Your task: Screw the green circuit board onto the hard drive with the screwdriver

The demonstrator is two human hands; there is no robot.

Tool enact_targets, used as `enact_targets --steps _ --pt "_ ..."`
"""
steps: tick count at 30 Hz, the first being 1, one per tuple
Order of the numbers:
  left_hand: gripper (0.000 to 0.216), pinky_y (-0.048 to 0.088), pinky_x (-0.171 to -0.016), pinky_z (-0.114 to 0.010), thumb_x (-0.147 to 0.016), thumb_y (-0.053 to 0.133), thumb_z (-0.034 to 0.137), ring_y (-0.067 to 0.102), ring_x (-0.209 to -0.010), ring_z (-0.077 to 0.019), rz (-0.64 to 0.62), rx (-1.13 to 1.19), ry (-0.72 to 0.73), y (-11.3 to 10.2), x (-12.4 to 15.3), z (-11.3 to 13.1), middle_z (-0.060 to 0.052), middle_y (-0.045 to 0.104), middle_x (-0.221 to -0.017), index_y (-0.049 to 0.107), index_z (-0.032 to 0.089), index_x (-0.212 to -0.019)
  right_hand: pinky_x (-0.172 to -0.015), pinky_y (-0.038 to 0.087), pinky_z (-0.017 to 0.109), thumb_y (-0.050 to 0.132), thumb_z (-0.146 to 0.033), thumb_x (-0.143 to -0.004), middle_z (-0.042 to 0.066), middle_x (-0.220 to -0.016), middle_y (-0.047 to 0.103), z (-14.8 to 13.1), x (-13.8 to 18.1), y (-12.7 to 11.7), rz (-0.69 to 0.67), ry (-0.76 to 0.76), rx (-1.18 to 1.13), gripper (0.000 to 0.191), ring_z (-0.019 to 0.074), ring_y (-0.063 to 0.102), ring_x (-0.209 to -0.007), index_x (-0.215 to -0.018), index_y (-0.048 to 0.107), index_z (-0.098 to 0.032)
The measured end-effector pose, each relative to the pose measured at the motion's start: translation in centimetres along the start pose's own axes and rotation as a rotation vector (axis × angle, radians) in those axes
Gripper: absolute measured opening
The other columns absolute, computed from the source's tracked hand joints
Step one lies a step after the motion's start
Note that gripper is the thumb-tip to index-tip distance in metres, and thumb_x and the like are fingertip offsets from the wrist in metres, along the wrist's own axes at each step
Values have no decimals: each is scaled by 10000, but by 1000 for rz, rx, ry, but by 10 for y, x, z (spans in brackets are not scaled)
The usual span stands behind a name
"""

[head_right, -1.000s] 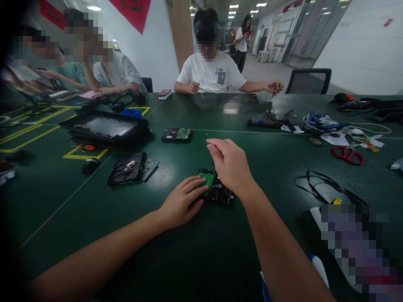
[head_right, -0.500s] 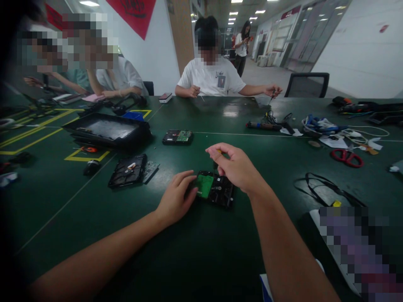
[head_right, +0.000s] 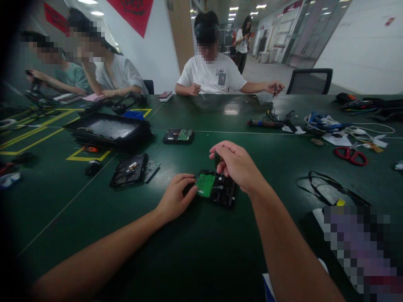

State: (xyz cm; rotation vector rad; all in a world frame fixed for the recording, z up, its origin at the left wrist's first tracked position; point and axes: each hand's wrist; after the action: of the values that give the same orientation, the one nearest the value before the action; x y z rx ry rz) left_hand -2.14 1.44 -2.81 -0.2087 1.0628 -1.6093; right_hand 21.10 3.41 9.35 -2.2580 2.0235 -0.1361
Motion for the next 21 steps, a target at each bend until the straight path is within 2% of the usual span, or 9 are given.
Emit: enact_targets --steps 2,5,8,10,14,18,21 --pt "218 549 -1063 -501 -982 640 281 622 -1209 -276 -3 3 -4 -1 0 0 -103 681 -1237 705 206 -1177 -488 333 288 504 -377 -1023 69 -1041 746 3 -2 -1 72 12 8 217 104 541 -566 -1013 657 -223" --pt "229 548 -1062 -493 -988 637 286 618 -1216 -274 -9 6 -10 -2 0 1 -103 677 -1247 701 207 -1193 -535 364 295 512 -471 -1036 49 -983 745 6 -4 -3 125 -30 112 282 112 513 -593 -971 645 -231" --pt "234 546 -1061 -493 -989 639 291 620 -1213 -273 -16 2 -8 -2 0 0 -103 678 -1249 696 208 -1200 -551 353 294 546 -570 -1016 27 -872 685 5 -2 -3 70 -110 233 379 116 477 -612 -936 697 -232" --pt "230 543 -1063 -495 -989 641 295 622 -1208 -275 -16 -5 -10 -1 0 -1 -105 682 -1242 692 206 -1194 -526 318 290 583 -575 -998 19 -853 655 2 0 -1 -5 -122 231 368 106 449 -587 -989 729 -237" --pt "228 531 -1072 -502 -991 649 323 620 -1203 -276 -9 -6 6 1 0 -2 -104 688 -1233 678 203 -1183 -498 337 282 664 -521 -967 39 -1034 709 1 2 3 -97 -98 77 320 93 489 -569 -1135 686 -250" --pt "247 531 -1061 -515 -981 666 340 617 -1199 -281 -19 -14 19 -1 0 0 -103 688 -1235 665 208 -1190 -527 389 279 563 -522 -1028 63 -1135 735 5 0 4 -84 -122 73 315 106 554 -632 -1073 694 -239" --pt "253 536 -1049 -522 -974 669 338 617 -1192 -287 -37 -28 12 -2 -1 1 -106 689 -1230 662 207 -1191 -517 363 272 517 -492 -1052 71 -1156 735 4 0 1 -79 -106 64 332 98 541 -632 -1073 726 -234"
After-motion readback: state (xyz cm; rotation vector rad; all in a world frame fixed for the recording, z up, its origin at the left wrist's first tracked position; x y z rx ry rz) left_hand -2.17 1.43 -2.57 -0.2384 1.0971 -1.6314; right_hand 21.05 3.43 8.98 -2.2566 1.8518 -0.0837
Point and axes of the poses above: each hand's wrist, its own x-axis away from the middle knuckle, its own y-axis out of the palm, z = x × y
